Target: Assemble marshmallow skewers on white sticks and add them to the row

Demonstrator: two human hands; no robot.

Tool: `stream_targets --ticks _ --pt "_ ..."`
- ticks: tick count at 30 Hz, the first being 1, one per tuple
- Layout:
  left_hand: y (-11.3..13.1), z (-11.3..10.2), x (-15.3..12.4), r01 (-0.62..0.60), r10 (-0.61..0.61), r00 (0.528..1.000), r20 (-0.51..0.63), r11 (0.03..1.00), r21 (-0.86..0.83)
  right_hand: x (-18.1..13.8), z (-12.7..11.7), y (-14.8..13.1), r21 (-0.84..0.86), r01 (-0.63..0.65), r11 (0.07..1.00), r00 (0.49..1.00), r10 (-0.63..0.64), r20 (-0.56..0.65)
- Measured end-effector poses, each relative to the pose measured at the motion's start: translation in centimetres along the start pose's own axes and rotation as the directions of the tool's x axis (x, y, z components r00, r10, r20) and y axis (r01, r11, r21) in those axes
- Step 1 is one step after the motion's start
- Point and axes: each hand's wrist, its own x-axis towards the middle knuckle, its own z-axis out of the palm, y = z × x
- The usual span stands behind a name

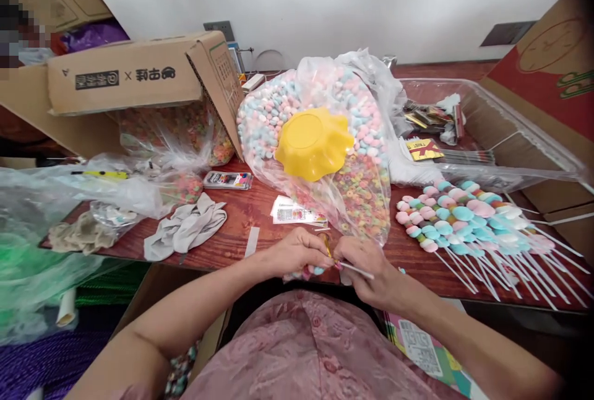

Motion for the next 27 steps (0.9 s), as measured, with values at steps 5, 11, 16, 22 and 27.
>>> stream_targets --ticks 5,11,16,22,27 --pt "0.2 -0.3 0.1 0.325 -0.289 0.933 0.214 0.933 -0.155 -0.4 -1.2 -1.0 -0.383 0.493 0.781 0.868 -0.475 0.147" --pt "0.4 -0.9 0.4 0.4 -0.352 0.835 0.422 0.916 -0.028 -0.7 -1.1 -1.1 -0.362 0.587 0.724 0.806 -0.563 0.183" --pt "0.6 -1.1 0.8 0.377 -0.351 0.782 0.515 0.924 0.057 -0.5 -0.5 -1.4 -0.32 0.601 0.732 0.799 -0.568 0.198" --pt "-0.6 -1.0 1.7 0.219 -0.18 0.731 0.658 0.975 0.023 -2.1 0.7 -0.2 -0.355 0.529 0.77 0.837 -0.542 0.072" --pt "-0.6 -2.1 2.2 0.135 -0.111 0.768 0.63 0.991 0.009 -2.3 2.9 1.7 -0.316 0.445 0.838 0.867 -0.491 -0.082"
